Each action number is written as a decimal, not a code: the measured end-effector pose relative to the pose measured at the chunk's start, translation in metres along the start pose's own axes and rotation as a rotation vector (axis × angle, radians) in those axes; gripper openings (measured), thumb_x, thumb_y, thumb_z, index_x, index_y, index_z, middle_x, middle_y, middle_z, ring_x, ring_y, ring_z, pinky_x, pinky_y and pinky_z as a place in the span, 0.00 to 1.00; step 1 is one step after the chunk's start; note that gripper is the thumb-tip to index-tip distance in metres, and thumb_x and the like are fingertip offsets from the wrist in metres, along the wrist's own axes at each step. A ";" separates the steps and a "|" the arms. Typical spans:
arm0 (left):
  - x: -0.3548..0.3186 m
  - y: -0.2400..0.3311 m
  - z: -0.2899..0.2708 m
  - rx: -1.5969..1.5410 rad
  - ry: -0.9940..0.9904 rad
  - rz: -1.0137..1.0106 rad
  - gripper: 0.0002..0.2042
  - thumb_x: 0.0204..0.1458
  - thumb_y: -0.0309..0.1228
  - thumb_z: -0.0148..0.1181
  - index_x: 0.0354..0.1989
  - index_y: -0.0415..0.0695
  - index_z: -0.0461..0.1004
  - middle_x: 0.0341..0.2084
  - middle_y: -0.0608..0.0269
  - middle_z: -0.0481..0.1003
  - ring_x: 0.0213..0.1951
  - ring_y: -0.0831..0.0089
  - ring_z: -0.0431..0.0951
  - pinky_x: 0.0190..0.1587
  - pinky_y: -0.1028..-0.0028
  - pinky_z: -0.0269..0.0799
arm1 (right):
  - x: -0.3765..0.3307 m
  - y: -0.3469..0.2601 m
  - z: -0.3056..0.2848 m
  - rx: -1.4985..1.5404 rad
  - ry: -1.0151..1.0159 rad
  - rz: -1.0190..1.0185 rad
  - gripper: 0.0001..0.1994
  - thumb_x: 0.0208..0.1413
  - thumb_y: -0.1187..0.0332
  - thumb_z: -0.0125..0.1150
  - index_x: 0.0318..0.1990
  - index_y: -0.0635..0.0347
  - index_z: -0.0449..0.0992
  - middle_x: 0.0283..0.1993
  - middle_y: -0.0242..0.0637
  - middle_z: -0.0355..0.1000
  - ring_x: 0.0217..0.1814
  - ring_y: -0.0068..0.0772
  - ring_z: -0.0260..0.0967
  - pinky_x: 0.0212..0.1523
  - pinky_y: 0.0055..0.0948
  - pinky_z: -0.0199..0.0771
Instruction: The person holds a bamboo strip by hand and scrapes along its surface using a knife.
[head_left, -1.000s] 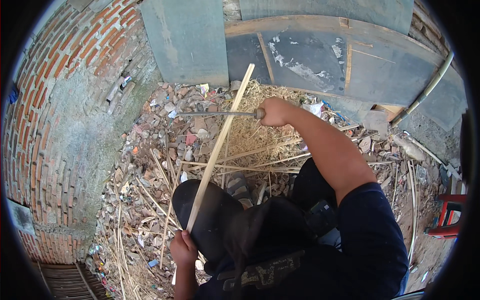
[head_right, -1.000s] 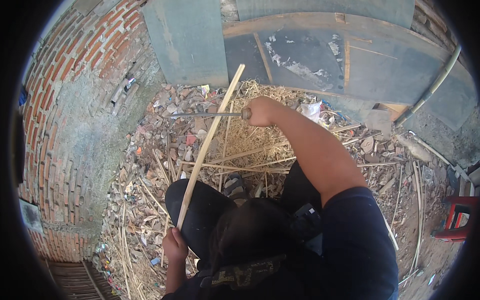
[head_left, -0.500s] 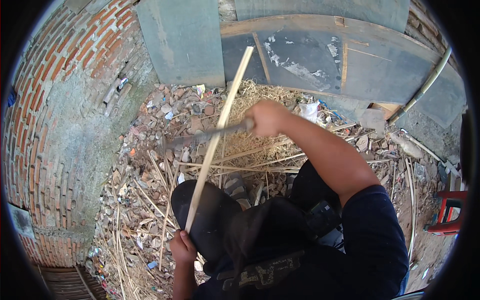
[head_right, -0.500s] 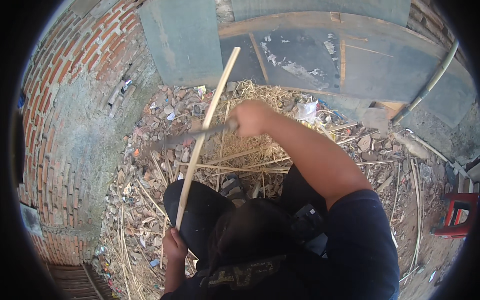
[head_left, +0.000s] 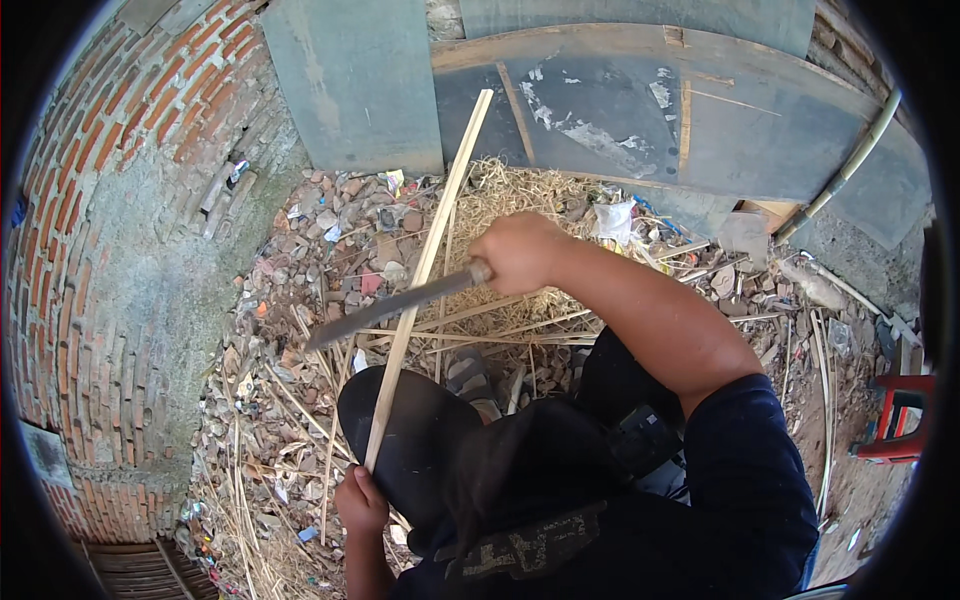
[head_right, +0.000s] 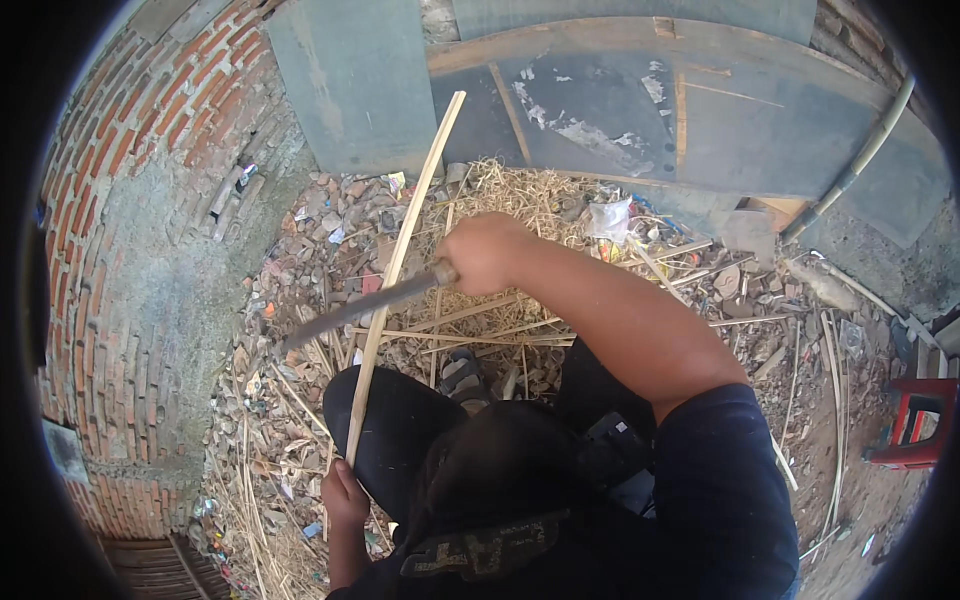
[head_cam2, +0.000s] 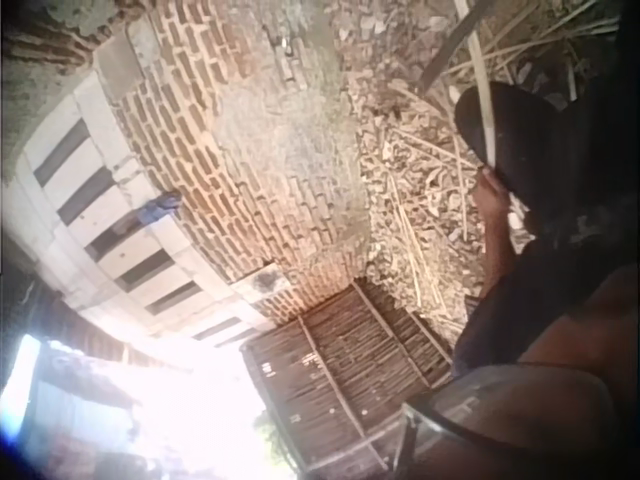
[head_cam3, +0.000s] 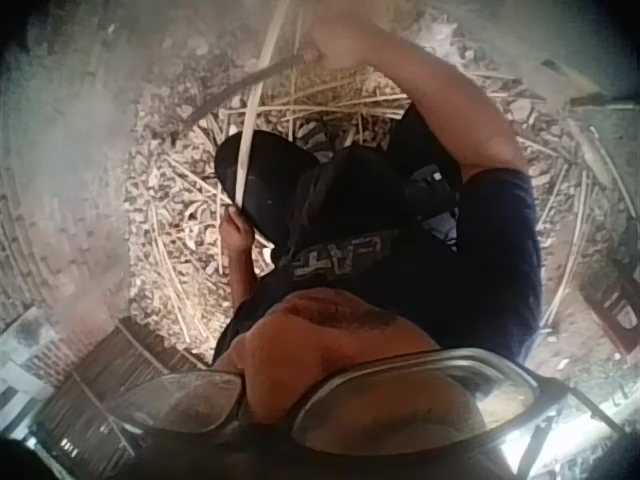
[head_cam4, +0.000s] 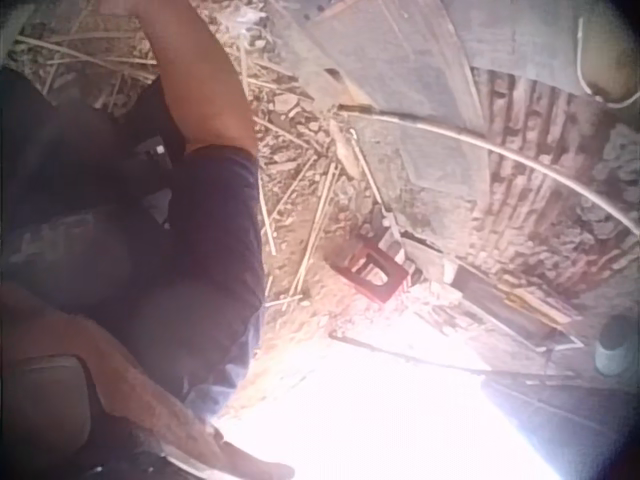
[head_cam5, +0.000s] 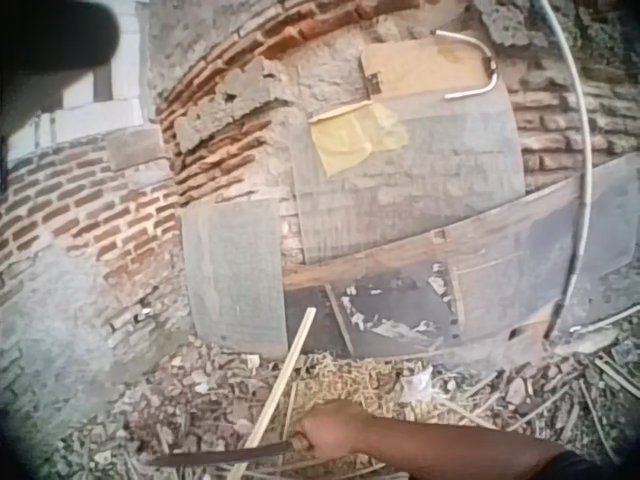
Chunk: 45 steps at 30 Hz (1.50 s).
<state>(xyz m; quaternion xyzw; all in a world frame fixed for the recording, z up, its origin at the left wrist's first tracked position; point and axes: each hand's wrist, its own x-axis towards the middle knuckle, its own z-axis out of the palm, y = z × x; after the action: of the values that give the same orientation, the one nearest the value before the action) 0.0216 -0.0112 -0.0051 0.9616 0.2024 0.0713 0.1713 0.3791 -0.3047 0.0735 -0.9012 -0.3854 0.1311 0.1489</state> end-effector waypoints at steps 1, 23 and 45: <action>0.001 -0.002 0.001 0.000 0.002 -0.005 0.22 0.68 0.42 0.36 0.25 0.40 0.66 0.13 0.42 0.68 0.20 0.37 0.71 0.23 0.48 0.62 | 0.000 -0.006 -0.002 -0.124 0.032 -0.094 0.08 0.53 0.64 0.58 0.37 0.54 0.80 0.33 0.42 0.77 0.39 0.44 0.76 0.42 0.44 0.79; -0.013 0.008 -0.007 -0.076 -0.064 -0.016 0.22 0.68 0.41 0.38 0.25 0.39 0.67 0.15 0.41 0.69 0.23 0.36 0.72 0.24 0.48 0.62 | 0.001 0.049 -0.001 0.129 -0.026 0.121 0.10 0.49 0.63 0.61 0.37 0.54 0.82 0.33 0.45 0.78 0.39 0.46 0.77 0.40 0.45 0.77; -0.012 0.005 -0.004 -0.027 -0.015 0.029 0.21 0.68 0.40 0.38 0.25 0.40 0.67 0.15 0.42 0.70 0.22 0.37 0.72 0.25 0.47 0.63 | 0.014 0.070 0.008 0.282 0.113 0.164 0.13 0.47 0.61 0.63 0.37 0.57 0.81 0.35 0.45 0.78 0.40 0.49 0.77 0.43 0.45 0.76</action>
<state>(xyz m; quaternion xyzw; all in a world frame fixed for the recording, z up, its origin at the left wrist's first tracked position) 0.0119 -0.0191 -0.0004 0.9625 0.1862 0.0694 0.1846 0.4318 -0.3388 0.0389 -0.9056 -0.2794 0.1448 0.2842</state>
